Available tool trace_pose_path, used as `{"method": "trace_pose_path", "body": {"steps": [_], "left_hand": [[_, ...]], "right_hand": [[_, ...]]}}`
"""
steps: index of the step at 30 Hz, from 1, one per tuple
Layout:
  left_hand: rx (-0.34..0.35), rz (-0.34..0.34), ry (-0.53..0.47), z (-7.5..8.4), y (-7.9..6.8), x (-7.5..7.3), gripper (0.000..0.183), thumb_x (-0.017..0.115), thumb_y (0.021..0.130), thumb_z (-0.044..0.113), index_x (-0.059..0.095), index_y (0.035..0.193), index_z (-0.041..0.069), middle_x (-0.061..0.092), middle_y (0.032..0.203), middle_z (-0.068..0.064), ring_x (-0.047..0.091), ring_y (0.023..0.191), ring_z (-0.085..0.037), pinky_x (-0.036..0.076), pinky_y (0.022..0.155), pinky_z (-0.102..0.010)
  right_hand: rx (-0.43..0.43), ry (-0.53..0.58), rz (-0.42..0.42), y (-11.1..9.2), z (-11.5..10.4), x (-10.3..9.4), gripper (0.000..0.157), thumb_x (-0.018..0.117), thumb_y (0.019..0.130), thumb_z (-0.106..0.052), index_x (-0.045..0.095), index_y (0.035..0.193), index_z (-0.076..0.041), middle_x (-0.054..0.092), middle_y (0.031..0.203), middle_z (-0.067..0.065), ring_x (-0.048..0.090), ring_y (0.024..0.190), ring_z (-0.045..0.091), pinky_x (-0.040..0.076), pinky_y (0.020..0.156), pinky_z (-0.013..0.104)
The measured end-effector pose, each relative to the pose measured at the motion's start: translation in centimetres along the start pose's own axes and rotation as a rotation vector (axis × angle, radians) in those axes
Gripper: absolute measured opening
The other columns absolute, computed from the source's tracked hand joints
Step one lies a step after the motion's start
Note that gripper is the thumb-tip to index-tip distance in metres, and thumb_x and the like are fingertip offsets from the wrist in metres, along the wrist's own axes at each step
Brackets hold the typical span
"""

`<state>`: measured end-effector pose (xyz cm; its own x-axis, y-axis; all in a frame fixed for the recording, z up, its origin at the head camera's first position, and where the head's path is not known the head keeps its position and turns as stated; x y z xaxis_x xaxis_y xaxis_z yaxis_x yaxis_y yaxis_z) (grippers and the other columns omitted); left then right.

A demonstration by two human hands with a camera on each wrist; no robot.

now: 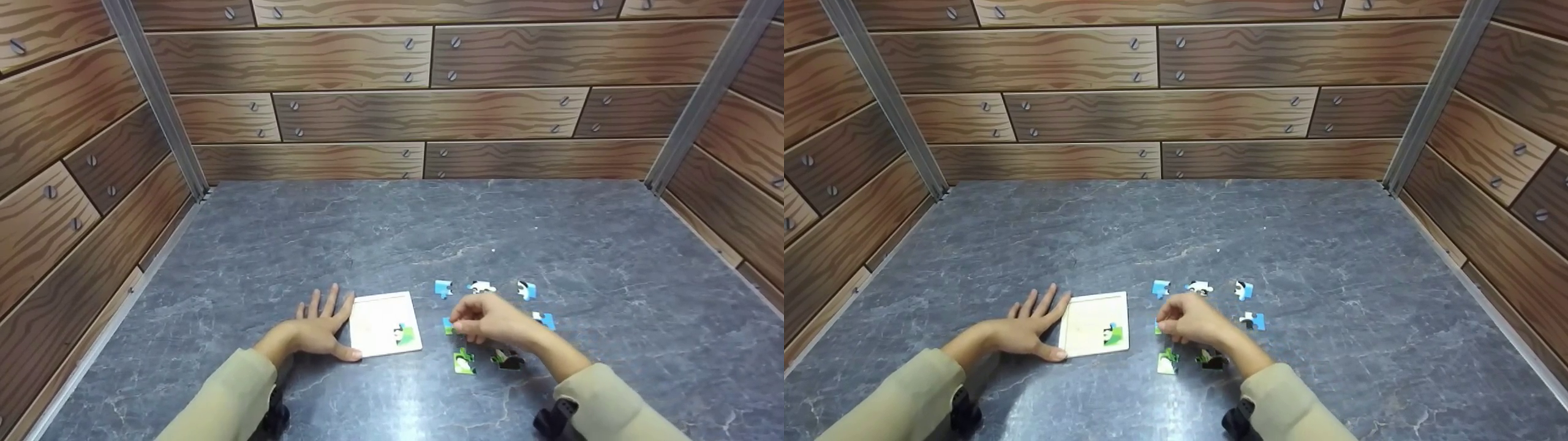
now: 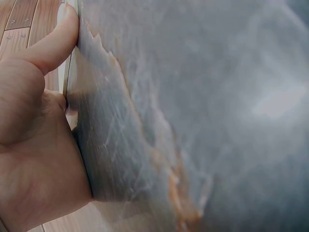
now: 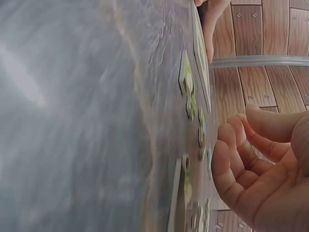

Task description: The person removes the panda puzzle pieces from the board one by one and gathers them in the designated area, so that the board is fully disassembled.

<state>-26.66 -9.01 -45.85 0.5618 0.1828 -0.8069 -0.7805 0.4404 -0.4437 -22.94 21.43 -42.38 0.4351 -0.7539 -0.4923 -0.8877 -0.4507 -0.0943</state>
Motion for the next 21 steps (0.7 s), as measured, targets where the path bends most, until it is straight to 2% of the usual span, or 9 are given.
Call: {"method": "trace_pose_path", "body": {"steps": [6, 21], "left_hand": [[-0.005, -0.010, 0.005, 0.6, -0.5, -0.4, 0.119, 0.060, 0.065, 0.074, -0.004, 0.151, 0.022, -0.022, 0.152, -0.011, -0.025, 0.134, -0.035, -0.012, 0.104, -0.057], [0.011, 0.014, 0.010, -0.2, 0.3, 0.2, 0.124, 0.055, 0.059, 0.082, -0.007, 0.150, 0.025, -0.025, 0.151, -0.011, -0.027, 0.133, -0.036, -0.012, 0.103, -0.059]], "right_hand": [[-0.015, -0.014, -0.009, 1.1, -0.7, 1.2, 0.016, 0.065, 0.085, -0.006, 0.063, 0.096, 0.005, 0.062, 0.080, 0.005, 0.057, 0.064, 0.016, 0.050, 0.060, 0.035], [0.002, -0.011, -0.051, 3.4, -2.3, 3.8, 0.017, 0.065, 0.087, -0.009, 0.064, 0.098, 0.004, 0.060, 0.079, 0.004, 0.056, 0.064, 0.015, 0.048, 0.057, 0.032]]}}
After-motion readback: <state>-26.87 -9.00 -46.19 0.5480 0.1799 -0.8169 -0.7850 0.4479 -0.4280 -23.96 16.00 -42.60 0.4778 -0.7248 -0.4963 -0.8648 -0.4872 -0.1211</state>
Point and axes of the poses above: each hand's wrist, its own y-axis towards the middle knuckle, its own x-axis out of the palm, z = x × y, the point moved 3 cm from there along y, towards the middle knuckle
